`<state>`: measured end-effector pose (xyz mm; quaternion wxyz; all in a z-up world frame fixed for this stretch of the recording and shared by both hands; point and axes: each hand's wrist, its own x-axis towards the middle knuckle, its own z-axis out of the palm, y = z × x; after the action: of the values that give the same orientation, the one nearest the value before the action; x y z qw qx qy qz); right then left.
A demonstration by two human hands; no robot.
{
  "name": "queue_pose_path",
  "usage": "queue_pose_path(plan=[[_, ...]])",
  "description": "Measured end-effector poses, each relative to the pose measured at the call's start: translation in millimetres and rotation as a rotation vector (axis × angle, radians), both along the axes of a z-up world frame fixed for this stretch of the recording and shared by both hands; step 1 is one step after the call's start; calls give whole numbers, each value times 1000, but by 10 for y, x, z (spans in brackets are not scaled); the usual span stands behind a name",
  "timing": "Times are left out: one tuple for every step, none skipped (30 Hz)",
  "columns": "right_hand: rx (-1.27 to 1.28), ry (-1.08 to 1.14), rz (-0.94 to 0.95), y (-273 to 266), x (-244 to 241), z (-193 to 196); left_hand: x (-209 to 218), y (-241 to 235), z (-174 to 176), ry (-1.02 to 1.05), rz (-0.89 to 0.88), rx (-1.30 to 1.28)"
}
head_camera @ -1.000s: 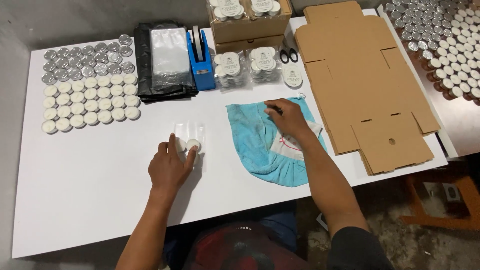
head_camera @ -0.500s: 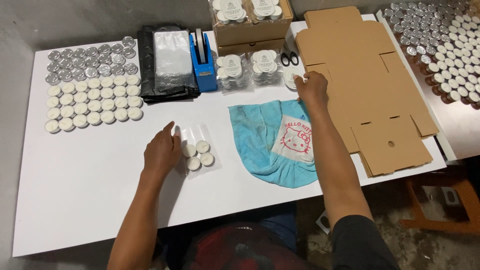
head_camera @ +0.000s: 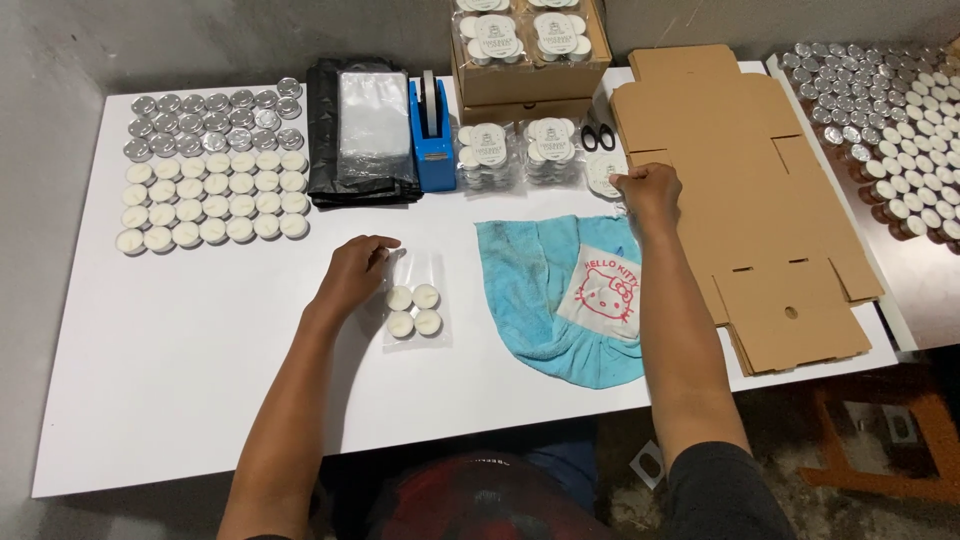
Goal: Packing small tealight candles into individual plastic bags at a packaging station.
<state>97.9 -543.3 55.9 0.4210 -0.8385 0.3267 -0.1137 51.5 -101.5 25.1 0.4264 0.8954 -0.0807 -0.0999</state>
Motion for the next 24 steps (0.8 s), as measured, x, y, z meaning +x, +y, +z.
queue_pose_path(plan=[[-1,0,0,-13,7,-25,12,11,-48,0,0,-1],[-2,11,-13,-28,16,-49,24,20,-95,-8,-5,6],[-3,21,-28,-47,25,-72,43,26,-142,-18,-11,13],[-4,21,-29,-28,19,-41,55,40,-171,-19,-12,12],[13,17,-36,-5,5,-19,56,59,-204,-24,-19,-4],[29,14,-44,19,-8,3,57,78,-237,-29,-25,-19],[29,13,-44,4,30,-48,55,85,-214,-29,-26,-19],[125,-40,-34,-8,67,-100,53,95,-190,-14,-33,-39],[221,-92,-21,-12,102,-159,37,112,-172,4,-37,-59],[221,-90,-20,-19,31,-113,4,95,-127,6,-36,-58],[259,-106,-11,-7,-22,-67,-35,94,-82,22,-17,-82],[297,-121,-3,9,-74,-22,-73,98,-39,38,3,-105],[297,-115,6,-31,-57,-64,-80,105,-39,41,13,-106],[309,-142,18,-69,-39,-106,-87,114,-40,41,18,-112],[321,-170,30,-111,-9,-141,-82,120,-39,37,23,-119],[320,-167,39,-120,-12,-127,-77,123,-42,38,33,-121],[300,-195,55,-126,-23,-119,-80,131,-45,40,33,-133],[281,-222,71,-134,-33,-111,-81,137,-48,42,34,-145],[281,-220,78,7,-112,0,-93,142,-43,43,42,-146],[272,-243,104,145,-193,111,-106,145,-38,53,52,-155],[264,-267,129,282,-280,219,-120,150,-32,64,61,-164],[266,-264,136,309,-267,172,-124,151,-25,65,69,-164],[251,-292,202,339,-248,123,-132,156,-19,70,71,-186],[237,-319,268,369,-230,74,-140,160,-13,75,73,-208]])
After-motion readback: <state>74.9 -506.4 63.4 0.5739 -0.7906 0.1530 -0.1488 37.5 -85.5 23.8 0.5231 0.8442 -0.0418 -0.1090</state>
